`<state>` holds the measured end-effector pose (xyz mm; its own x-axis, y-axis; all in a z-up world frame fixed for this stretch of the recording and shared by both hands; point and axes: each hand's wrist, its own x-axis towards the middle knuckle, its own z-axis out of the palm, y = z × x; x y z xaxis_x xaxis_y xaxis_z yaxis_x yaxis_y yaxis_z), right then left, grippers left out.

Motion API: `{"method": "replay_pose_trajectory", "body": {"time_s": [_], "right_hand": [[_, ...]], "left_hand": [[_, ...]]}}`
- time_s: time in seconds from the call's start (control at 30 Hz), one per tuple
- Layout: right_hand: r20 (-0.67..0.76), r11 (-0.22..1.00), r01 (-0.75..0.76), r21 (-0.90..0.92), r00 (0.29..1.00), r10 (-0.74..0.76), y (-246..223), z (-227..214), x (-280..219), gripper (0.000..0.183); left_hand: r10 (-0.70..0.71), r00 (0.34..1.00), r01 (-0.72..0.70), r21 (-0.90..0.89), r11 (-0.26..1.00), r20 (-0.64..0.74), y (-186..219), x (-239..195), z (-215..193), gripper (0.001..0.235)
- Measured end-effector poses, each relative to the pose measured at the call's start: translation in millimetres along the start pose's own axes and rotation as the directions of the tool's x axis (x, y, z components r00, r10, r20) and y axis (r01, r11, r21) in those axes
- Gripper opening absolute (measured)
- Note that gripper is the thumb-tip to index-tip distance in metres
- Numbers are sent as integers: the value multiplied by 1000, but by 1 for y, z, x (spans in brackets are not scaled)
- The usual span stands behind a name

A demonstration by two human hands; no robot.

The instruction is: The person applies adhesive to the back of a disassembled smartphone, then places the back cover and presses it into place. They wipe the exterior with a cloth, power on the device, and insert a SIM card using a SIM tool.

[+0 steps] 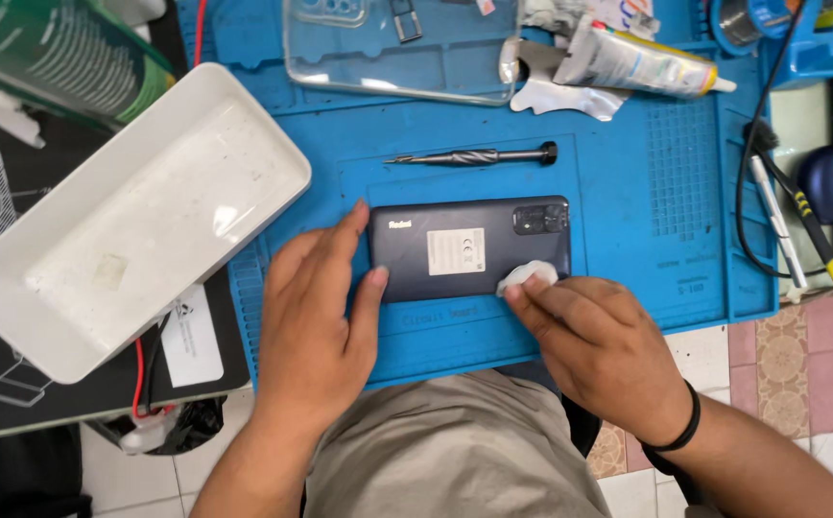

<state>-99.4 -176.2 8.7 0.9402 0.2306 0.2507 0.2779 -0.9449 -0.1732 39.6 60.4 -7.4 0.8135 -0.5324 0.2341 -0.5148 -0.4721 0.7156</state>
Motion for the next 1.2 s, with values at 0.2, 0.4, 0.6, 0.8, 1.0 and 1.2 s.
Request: {"method": "replay_pose_trajectory", "body": {"time_s": [0.2,0.4,0.6,0.8,1.0,1.2], "right_hand": [[103,968,252,4,963,-251,-14,4,43,48],[144,958,280,57,948,-285,-20,10,55,48],[158,965,258,-50,956,-248,3,-16,35,48],[146,940,339,41,928,-341,-22,16,65,45],[161,942,330,66,928,-336,-8,-3,60,49],[147,980,181,83,970,-192,21,-20,24,47]], "left_hand": [[-109,994,111,-137,984,23,-1,6,-5,55],[-101,995,98,-167,981,-5,0,7,-5,50],[-81,994,68,-164,984,-75,-1,5,-3,56],[-154,988,144,-263,954,-20,1,15,-10,48],[-174,985,160,-280,946,-23,2,15,-11,46],[-186,982,188,-212,959,27,-2,12,-11,37]]}}
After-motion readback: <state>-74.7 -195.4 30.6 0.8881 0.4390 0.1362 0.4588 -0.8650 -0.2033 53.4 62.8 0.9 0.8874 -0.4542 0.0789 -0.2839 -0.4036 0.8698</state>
